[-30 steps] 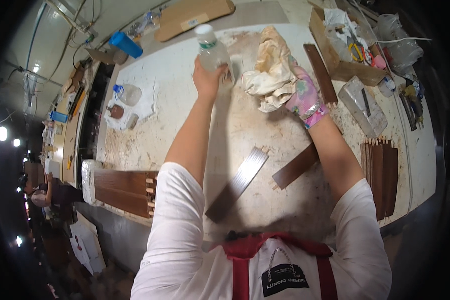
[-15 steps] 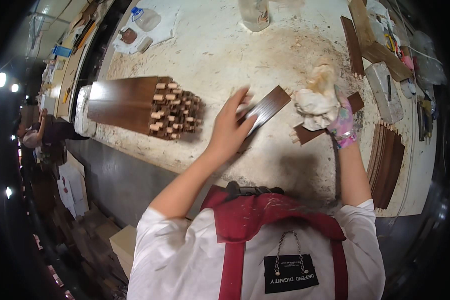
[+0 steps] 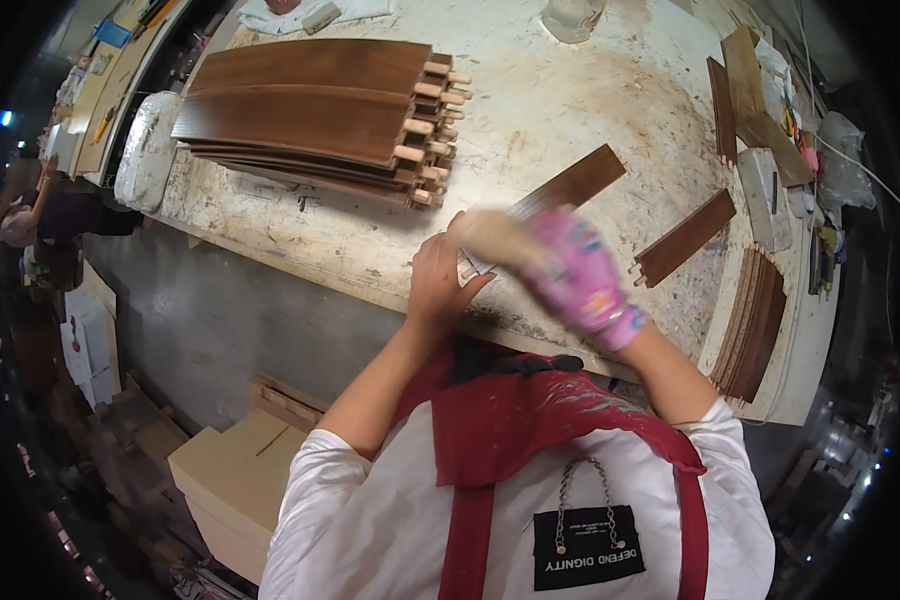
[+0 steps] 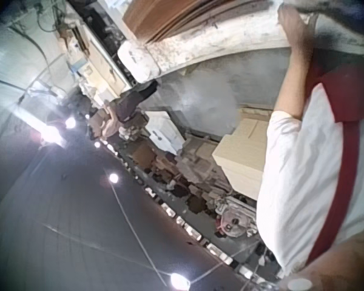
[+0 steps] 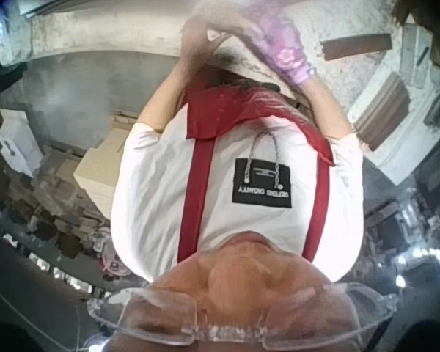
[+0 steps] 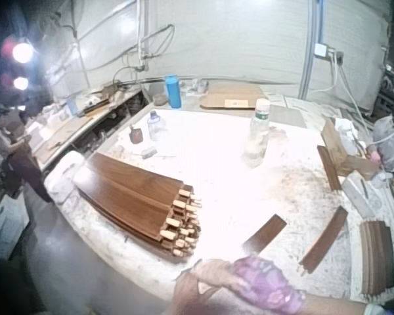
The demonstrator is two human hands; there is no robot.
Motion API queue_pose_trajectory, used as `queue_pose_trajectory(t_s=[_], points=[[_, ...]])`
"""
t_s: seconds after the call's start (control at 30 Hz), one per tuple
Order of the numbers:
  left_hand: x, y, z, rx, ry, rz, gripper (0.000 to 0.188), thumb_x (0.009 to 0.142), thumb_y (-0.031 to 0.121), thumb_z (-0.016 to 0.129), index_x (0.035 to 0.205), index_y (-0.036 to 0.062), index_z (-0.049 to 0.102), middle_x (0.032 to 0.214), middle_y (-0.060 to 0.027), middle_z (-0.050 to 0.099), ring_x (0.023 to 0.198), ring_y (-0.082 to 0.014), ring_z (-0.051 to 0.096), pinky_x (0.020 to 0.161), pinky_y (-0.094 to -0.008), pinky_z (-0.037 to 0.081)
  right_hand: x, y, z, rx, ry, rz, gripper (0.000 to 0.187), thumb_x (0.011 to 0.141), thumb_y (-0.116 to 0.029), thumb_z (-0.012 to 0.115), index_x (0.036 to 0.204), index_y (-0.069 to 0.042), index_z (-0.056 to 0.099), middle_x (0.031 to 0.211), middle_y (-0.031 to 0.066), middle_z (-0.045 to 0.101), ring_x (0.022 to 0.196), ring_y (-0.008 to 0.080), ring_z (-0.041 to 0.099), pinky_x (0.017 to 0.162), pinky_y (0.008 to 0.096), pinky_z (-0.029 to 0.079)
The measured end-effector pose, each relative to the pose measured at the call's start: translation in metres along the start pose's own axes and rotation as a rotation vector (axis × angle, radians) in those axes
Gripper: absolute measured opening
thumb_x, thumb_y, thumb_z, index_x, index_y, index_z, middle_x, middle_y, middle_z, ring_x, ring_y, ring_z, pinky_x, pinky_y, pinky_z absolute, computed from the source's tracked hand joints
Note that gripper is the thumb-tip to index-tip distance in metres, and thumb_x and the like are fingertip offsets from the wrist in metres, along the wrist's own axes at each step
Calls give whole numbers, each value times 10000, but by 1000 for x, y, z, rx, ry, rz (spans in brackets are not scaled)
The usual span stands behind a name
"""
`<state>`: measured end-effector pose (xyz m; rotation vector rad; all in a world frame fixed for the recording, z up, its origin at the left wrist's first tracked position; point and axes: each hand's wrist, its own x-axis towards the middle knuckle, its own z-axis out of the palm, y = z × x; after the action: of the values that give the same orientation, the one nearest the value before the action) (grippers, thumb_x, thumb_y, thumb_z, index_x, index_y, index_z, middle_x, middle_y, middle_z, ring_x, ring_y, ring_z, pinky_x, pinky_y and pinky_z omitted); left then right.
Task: The person applies liquid from a bottle to a cloth, wipes wood planks with the cloth, and stacks the planks on a workbench.
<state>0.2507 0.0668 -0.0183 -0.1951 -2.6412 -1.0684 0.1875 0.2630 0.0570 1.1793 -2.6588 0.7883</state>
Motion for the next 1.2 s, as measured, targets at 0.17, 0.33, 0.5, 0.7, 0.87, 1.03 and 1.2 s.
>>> queue_pose_trajectory(t_s=[0.17, 0.33, 0.5, 0.7, 0.87, 1.03, 1.2], points=[[3, 3, -12, -106, -51, -28, 859, 621, 164, 794, 1350, 39, 355, 1048, -115, 564, 1004, -307, 509, 856, -412, 383, 28, 32, 11, -302, -172, 498, 202, 918, -264, 511, 920, -82, 597, 819, 97, 602, 675, 162, 601, 580, 280, 540], [0, -5, -7, -66, -97, -39, 909, 600, 127, 816, 1361, 26, 327, 1100, -119, 589, 1022, -314, 528, 901, -420, 384, 42, 22, -2, -464, -229, 284, 145, 819, -139, 552, 945, -67, 547, 833, 139, 560, 729, 282, 579, 621, 387, 509], [0, -4, -9, -73, -141, -48, 915, 618, 141, 812, 1374, 53, 305, 1125, -117, 580, 1041, -302, 518, 913, -415, 362, 5, -7, 42, -237, -384, 251, 177, 816, -161, 562, 965, -65, 552, 840, 98, 570, 740, 235, 589, 610, 368, 512], [5, -5, -6, -101, -122, -3, 904, 629, 142, 804, 1376, 49, 304, 1139, -119, 572, 1058, -304, 510, 910, -414, 360, 31, 1, 5, -433, -115, 130, 241, 869, -252, 515, 1014, -63, 547, 920, 106, 566, 735, 207, 614, 616, 325, 534], [-4, -11, -2, -68, -125, 9, 838, 640, 194, 781, 1352, 77, 353, 1112, -112, 524, 1056, -326, 478, 902, -451, 358, 13, 21, 45, -398, -283, 205, 423, 833, -257, 579, 1229, -121, 515, 1049, 88, 588, 850, 207, 597, 680, 363, 527], [-1, -6, -4, -76, -143, -20, 789, 640, 192, 776, 1321, 68, 396, 1079, -138, 534, 1042, -339, 488, 894, -455, 359, 11, 146, -31, -408, 50, 708, 261, 873, -233, 519, 1077, -70, 536, 916, 129, 628, 782, 261, 635, 625, 326, 531], [-7, -5, -7, -61, -121, -5, 783, 640, 186, 775, 1316, 67, 399, 1063, -145, 530, 1009, -337, 495, 864, -457, 371, 35, 79, -10, -358, -128, 708, 288, 856, -244, 548, 1079, -66, 510, 941, 145, 627, 759, 279, 623, 672, 375, 508]])
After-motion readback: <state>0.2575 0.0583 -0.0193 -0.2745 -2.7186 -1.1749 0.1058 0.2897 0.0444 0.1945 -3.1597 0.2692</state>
